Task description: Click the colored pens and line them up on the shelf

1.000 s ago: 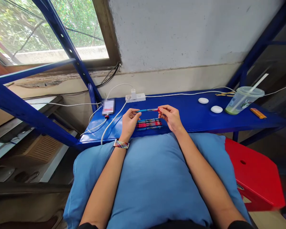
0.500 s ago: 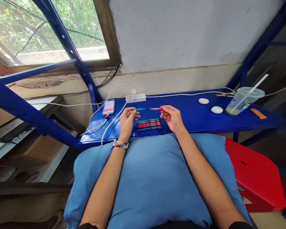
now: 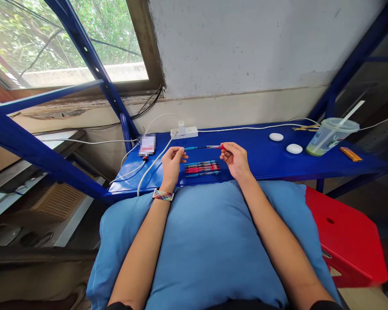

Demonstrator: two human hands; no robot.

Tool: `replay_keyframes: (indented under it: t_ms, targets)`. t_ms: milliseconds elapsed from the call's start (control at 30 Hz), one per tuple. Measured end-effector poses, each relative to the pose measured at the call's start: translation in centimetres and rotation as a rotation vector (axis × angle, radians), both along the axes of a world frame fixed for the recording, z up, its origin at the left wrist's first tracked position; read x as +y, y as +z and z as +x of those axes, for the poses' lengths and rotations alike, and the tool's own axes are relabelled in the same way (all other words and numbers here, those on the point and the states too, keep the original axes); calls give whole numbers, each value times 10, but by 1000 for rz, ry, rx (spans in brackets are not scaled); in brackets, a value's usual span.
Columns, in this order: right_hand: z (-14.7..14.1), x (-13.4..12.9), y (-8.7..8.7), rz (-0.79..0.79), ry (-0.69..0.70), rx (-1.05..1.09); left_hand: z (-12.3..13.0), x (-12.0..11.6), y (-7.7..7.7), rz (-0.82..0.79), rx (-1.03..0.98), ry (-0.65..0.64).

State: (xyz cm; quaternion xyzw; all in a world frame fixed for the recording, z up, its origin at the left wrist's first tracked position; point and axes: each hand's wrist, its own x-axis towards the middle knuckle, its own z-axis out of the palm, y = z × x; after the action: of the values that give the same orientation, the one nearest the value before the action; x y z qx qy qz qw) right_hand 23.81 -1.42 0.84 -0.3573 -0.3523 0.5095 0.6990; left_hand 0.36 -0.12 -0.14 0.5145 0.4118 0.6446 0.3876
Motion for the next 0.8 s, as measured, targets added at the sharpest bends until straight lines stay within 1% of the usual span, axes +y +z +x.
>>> replay_keyframes:
  t_ms: [133, 267, 533, 800]
  targets:
    - [0, 1, -1, 13, -20, 18, 0, 1, 0, 0, -5, -2]
    - [1, 1, -1, 16, -30, -11, 0, 1, 0, 5, 21, 0]
    - [1, 1, -1, 11, -12, 11, 1, -1, 2, 3, 17, 14]
    - [1, 1, -1, -7, -23, -6, 2, -1, 1, 4, 48, 37]
